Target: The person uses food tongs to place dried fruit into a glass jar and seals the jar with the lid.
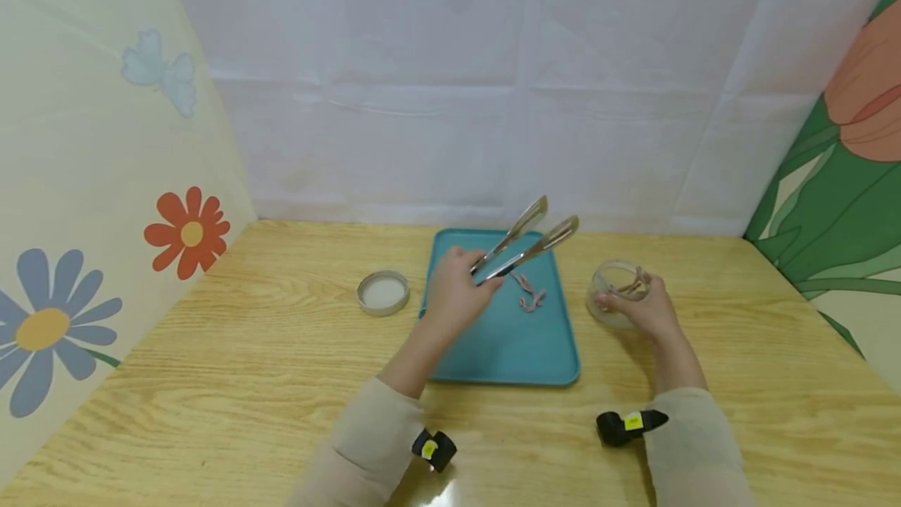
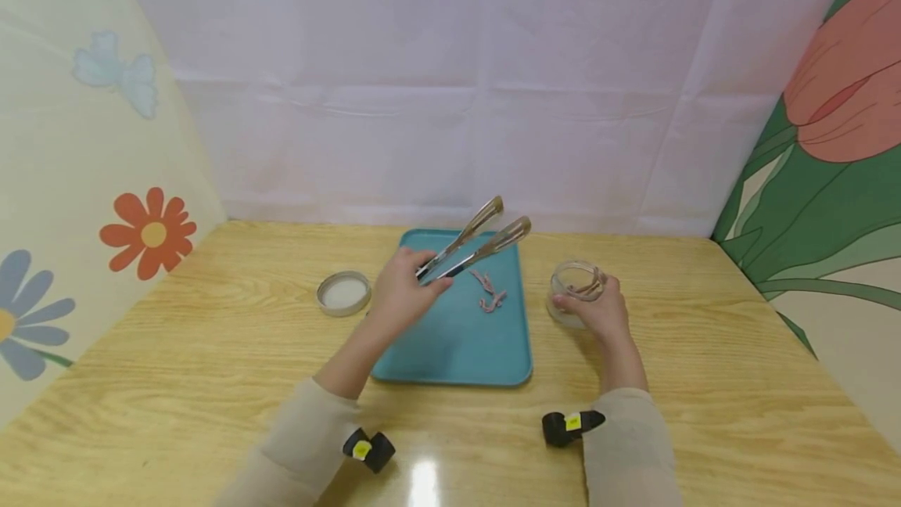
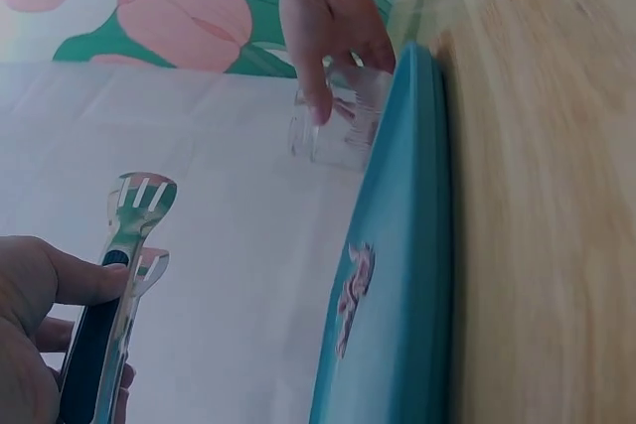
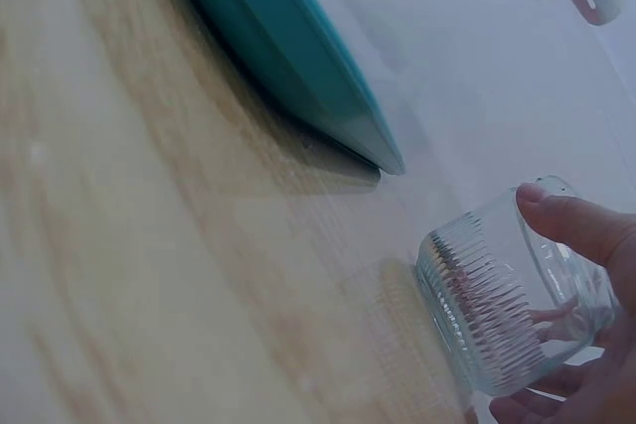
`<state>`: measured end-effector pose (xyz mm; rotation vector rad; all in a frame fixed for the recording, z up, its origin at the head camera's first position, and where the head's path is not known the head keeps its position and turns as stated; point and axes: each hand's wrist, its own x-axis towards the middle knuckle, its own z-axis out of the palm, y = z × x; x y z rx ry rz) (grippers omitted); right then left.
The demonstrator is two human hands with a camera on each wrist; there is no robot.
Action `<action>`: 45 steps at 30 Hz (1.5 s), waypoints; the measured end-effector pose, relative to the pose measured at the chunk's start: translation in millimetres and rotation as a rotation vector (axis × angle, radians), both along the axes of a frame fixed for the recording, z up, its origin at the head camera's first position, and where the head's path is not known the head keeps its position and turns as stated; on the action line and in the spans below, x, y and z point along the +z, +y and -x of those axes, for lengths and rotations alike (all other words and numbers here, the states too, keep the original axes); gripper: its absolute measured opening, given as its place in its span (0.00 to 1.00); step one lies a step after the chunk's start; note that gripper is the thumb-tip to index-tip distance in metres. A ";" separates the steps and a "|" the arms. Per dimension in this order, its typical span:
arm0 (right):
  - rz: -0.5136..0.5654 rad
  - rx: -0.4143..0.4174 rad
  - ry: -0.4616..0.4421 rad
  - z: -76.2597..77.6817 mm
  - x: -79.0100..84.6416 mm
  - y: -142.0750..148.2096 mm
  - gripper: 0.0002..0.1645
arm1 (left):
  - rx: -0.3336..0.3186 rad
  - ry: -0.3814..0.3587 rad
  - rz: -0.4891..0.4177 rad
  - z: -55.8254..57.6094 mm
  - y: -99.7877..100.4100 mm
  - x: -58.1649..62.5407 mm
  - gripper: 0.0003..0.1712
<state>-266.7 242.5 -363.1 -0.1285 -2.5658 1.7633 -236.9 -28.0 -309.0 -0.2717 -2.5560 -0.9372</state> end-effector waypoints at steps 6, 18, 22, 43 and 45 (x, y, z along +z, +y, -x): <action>-0.004 0.000 -0.011 -2.6 3.0 -0.5 0.62 | -0.018 -0.008 0.062 -3.2 -17.4 -2.6 0.20; 0.011 0.024 0.007 -2.9 0.9 -1.5 0.63 | -0.056 -0.052 0.153 -10.0 -38.6 -11.3 0.21; 0.018 0.024 0.020 5.0 -10.5 3.3 0.66 | -0.064 -0.074 0.201 -10.3 -40.8 -15.0 0.21; -0.002 -0.002 0.035 18.9 -28.6 11.8 0.72 | -0.115 -0.231 0.392 -7.2 -39.9 -27.3 0.20; -0.005 0.004 0.039 21.8 -31.8 14.6 0.73 | -0.111 -0.236 0.400 -7.4 -39.0 -27.8 0.20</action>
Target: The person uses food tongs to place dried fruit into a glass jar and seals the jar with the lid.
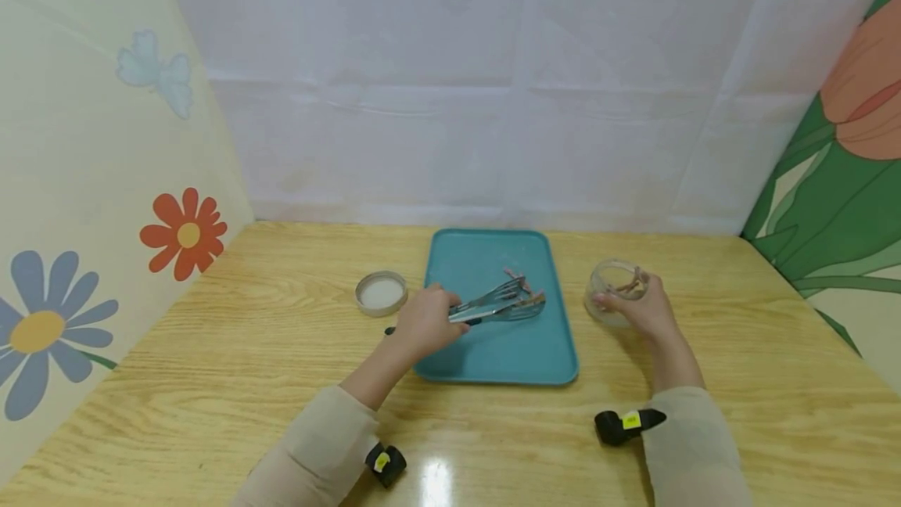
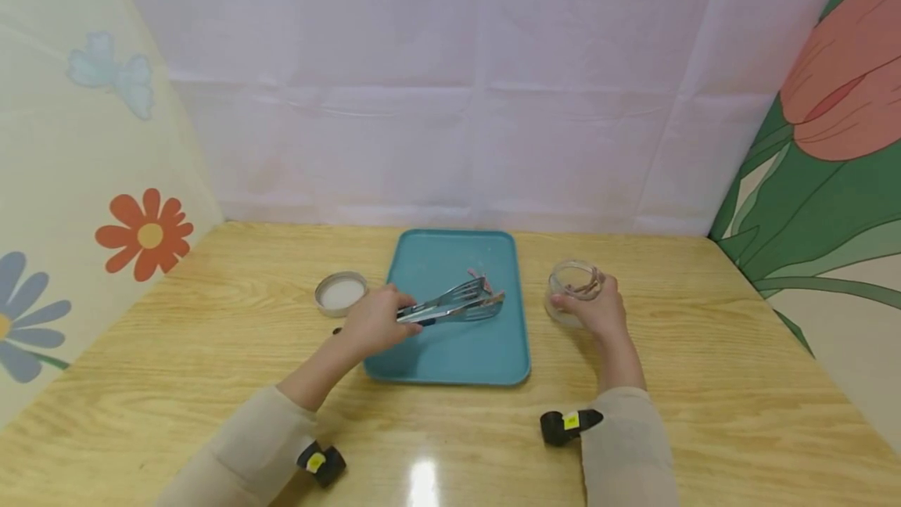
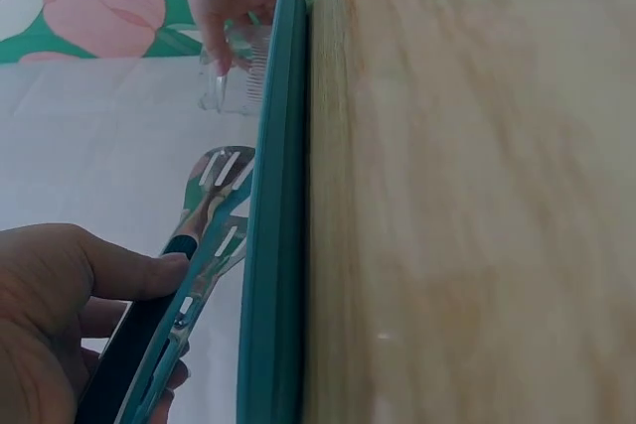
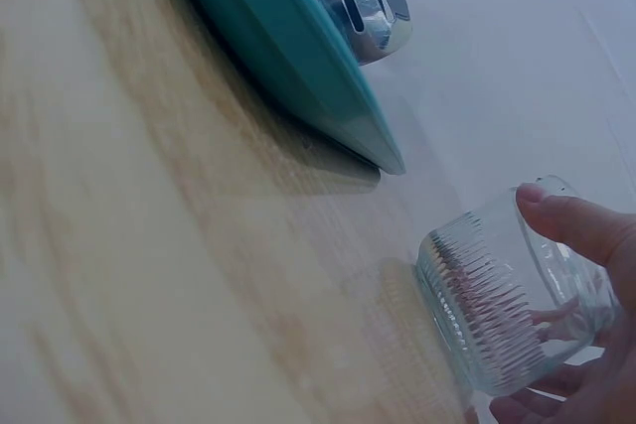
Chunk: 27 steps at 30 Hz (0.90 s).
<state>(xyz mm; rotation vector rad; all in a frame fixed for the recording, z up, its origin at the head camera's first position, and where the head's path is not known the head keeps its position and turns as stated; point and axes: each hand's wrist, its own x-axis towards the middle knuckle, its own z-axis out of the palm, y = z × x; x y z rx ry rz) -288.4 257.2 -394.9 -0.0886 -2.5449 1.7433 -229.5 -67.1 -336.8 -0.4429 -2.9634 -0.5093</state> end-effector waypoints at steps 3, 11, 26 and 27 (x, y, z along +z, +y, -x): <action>0.005 0.006 -0.005 -1.1 2.1 0.5 0.74 | 0.009 -0.002 0.000 -0.2 1.0 -0.3 0.19; -0.010 0.009 -0.045 -16.3 24.1 -9.6 0.67 | 0.022 0.014 0.002 -0.3 3.1 -3.1 0.15; 0.010 0.007 -0.031 -20.8 28.2 -14.1 0.67 | 0.023 0.034 -0.024 0.7 1.1 -4.6 0.04; 0.011 0.007 -0.032 -19.8 26.5 -13.4 0.67 | 0.023 0.033 -0.022 0.5 1.0 -4.6 0.04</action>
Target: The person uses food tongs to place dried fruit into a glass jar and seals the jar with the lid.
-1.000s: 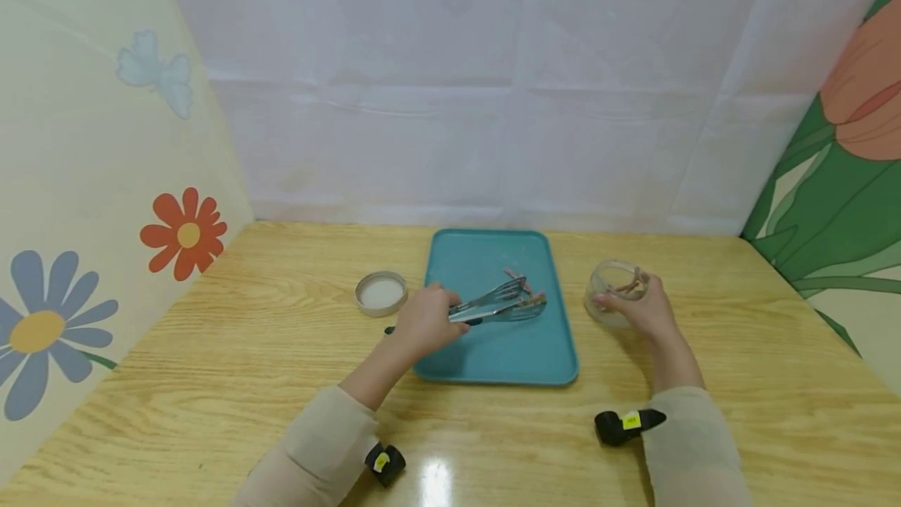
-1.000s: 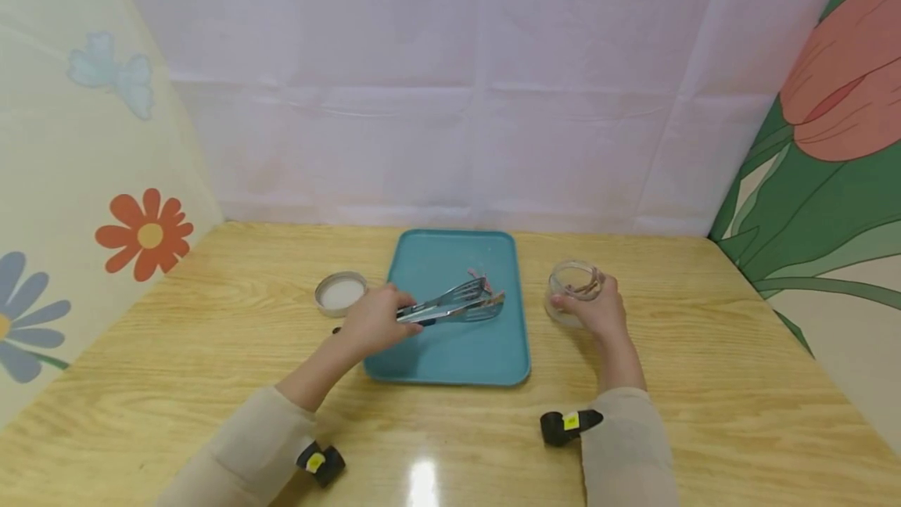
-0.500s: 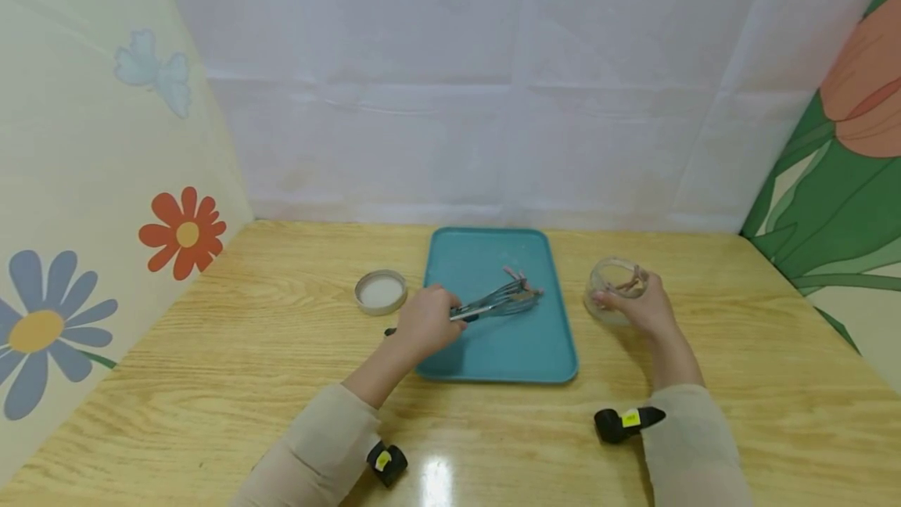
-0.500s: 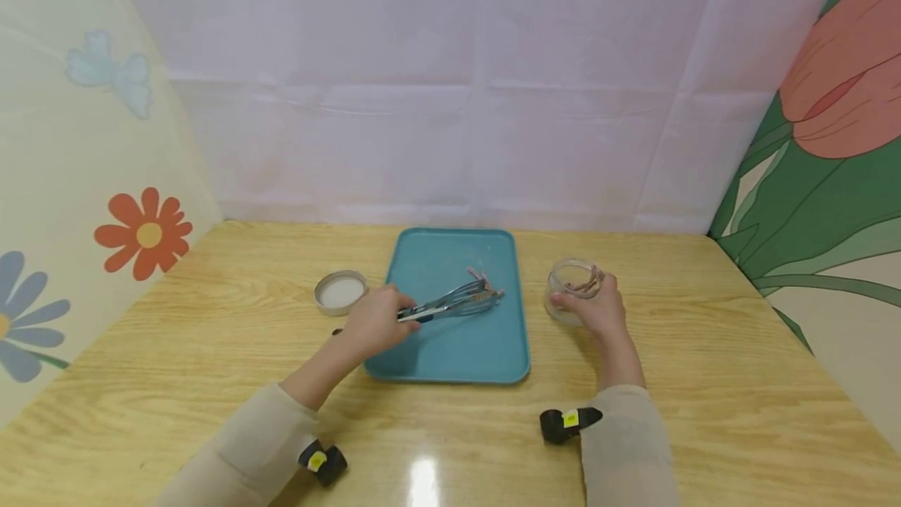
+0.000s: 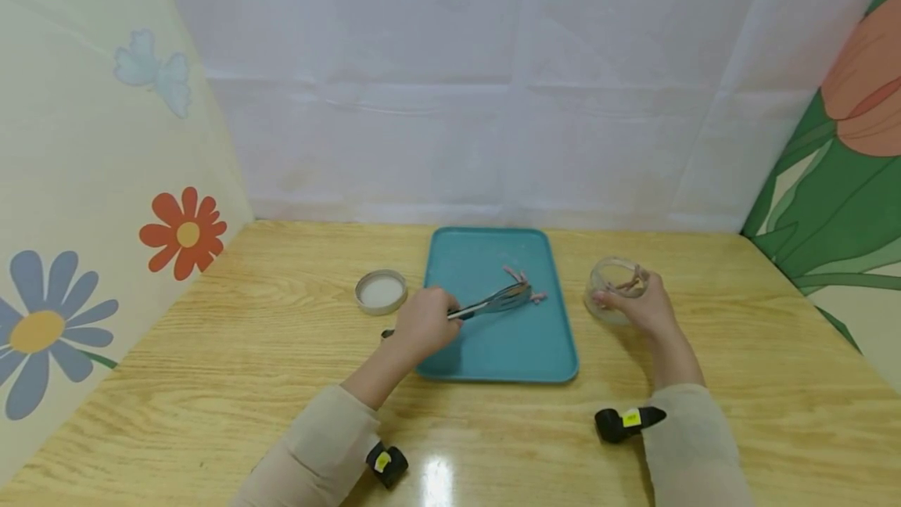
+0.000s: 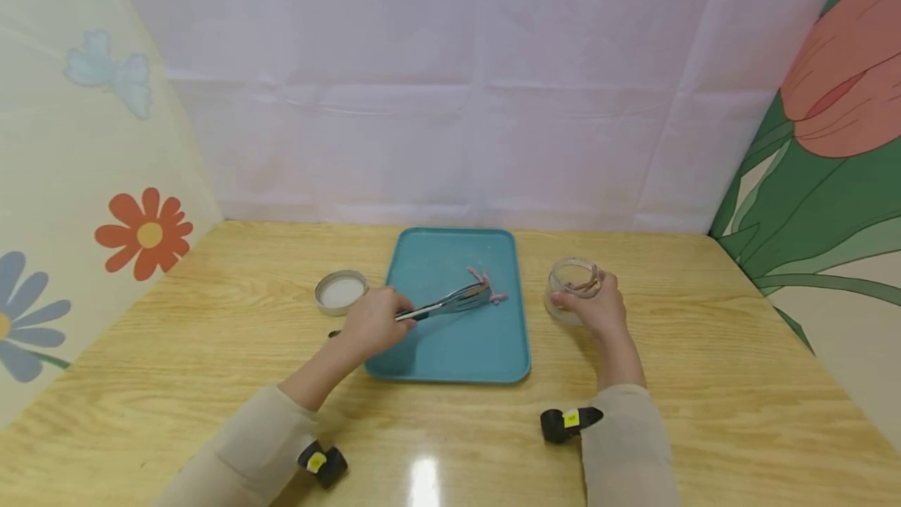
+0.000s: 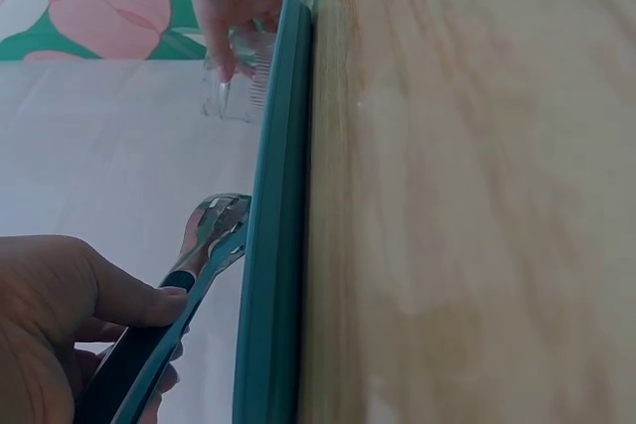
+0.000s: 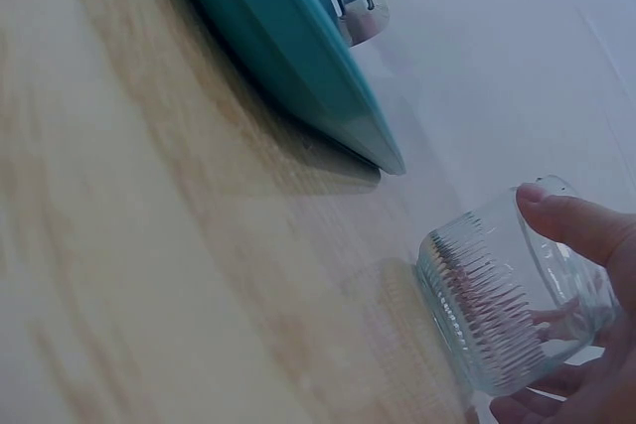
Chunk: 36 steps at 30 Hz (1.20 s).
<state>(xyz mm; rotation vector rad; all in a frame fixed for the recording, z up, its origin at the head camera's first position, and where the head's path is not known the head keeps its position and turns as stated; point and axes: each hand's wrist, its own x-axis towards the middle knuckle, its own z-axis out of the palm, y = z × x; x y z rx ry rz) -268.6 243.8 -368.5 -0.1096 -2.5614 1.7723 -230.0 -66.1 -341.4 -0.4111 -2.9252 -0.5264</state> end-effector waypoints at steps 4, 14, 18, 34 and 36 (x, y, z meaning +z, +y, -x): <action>0.004 -0.009 -0.011 -0.6 2.0 -0.3 0.68 | -0.002 0.018 0.010 -0.9 -0.6 0.3 0.03; 0.030 0.004 -0.020 -4.0 5.6 -1.9 0.68 | -0.008 0.046 0.004 -2.0 -1.3 -2.0 0.03; 0.029 0.005 -0.010 -2.9 3.1 -0.9 0.69 | 0.003 0.035 -0.022 -2.1 -1.2 -0.8 0.03; 0.033 0.011 -0.014 0.5 -0.8 1.3 0.71 | 0.102 0.091 -0.141 2.9 2.3 14.5 0.05; 0.024 0.013 -0.007 4.0 -5.4 3.4 0.71 | 0.102 0.104 -0.151 4.6 4.6 14.7 0.05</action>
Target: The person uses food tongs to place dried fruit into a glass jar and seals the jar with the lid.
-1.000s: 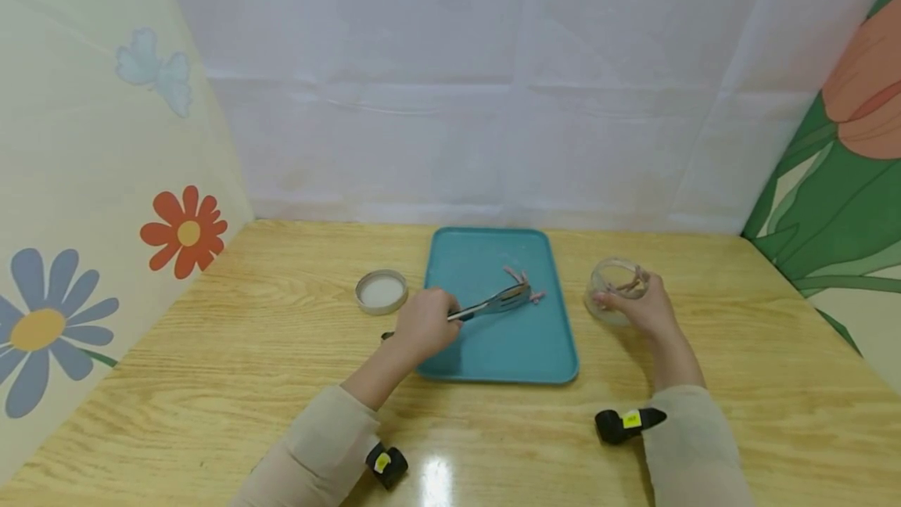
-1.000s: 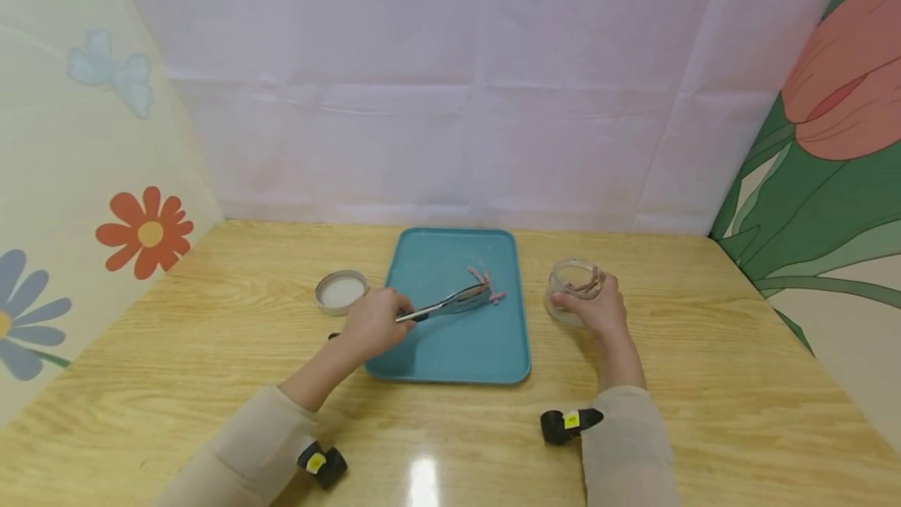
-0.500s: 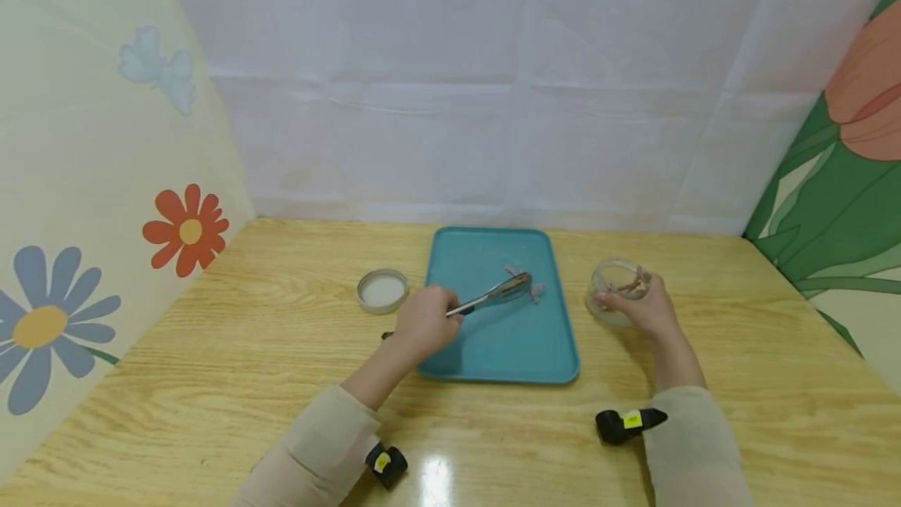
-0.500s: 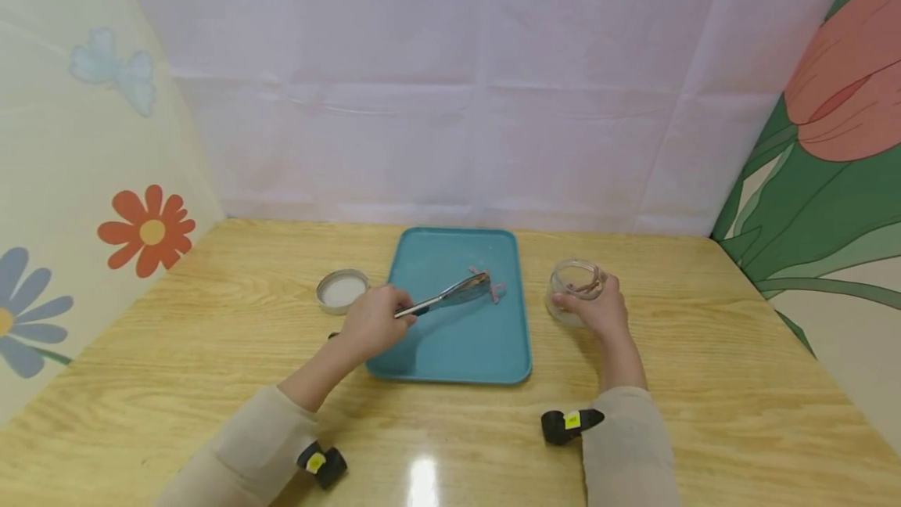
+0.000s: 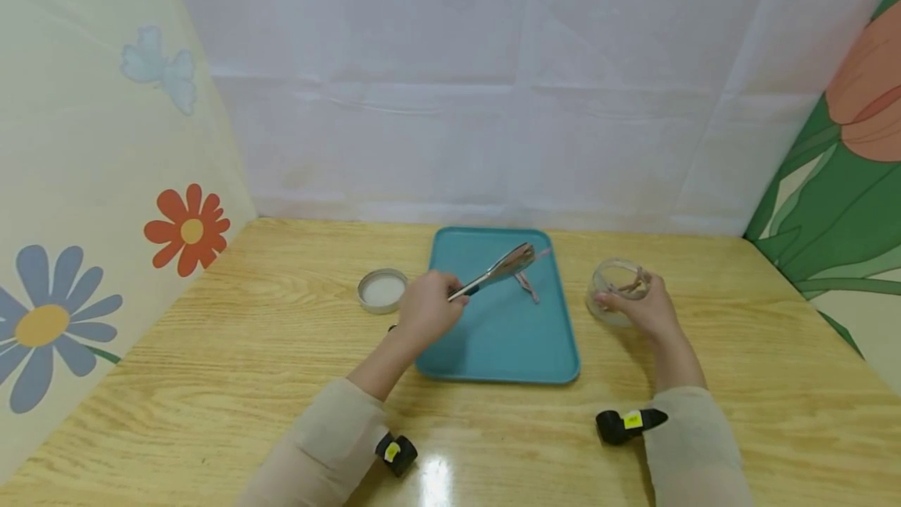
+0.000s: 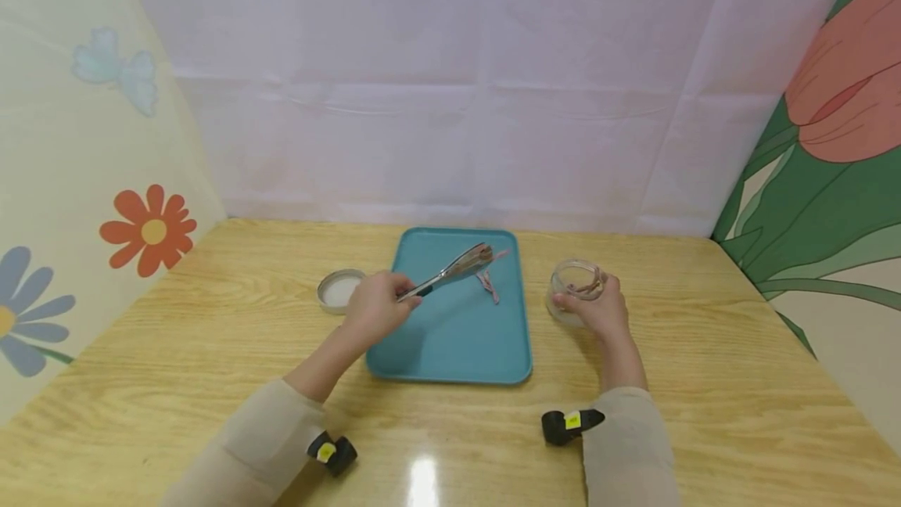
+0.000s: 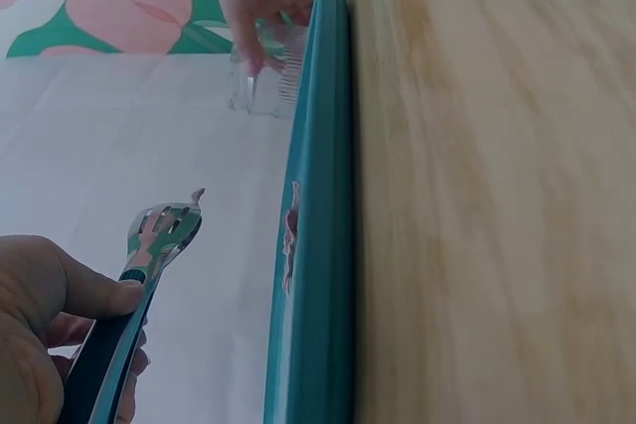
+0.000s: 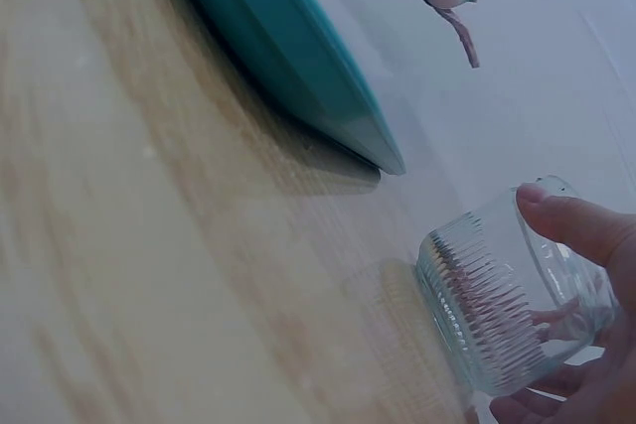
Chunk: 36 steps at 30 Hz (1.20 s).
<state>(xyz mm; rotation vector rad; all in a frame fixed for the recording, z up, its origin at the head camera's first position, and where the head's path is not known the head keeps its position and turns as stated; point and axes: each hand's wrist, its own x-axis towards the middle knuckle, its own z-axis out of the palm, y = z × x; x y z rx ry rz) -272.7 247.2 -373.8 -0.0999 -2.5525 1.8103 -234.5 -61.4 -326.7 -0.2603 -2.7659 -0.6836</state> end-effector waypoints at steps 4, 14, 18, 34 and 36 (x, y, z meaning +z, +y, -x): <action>0.003 -0.012 0.015 9.1 -12.7 6.1 0.73 | -0.003 0.023 -0.002 2.4 6.6 2.5 0.06; -0.016 -0.002 -0.009 -0.2 2.0 0.1 0.71 | -0.007 -0.008 -0.047 9.2 27.6 12.4 0.06; -0.023 -0.016 -0.020 0.4 2.5 -0.7 0.71 | -0.018 -0.008 -0.066 11.2 36.9 14.3 0.06; -0.035 -0.028 -0.014 8.5 -7.5 5.1 0.71 | -0.017 -0.043 -0.163 13.0 75.3 16.4 0.06; -0.041 -0.028 -0.019 4.6 -2.5 2.2 0.70 | -0.019 -0.060 -0.183 12.8 79.6 16.7 0.06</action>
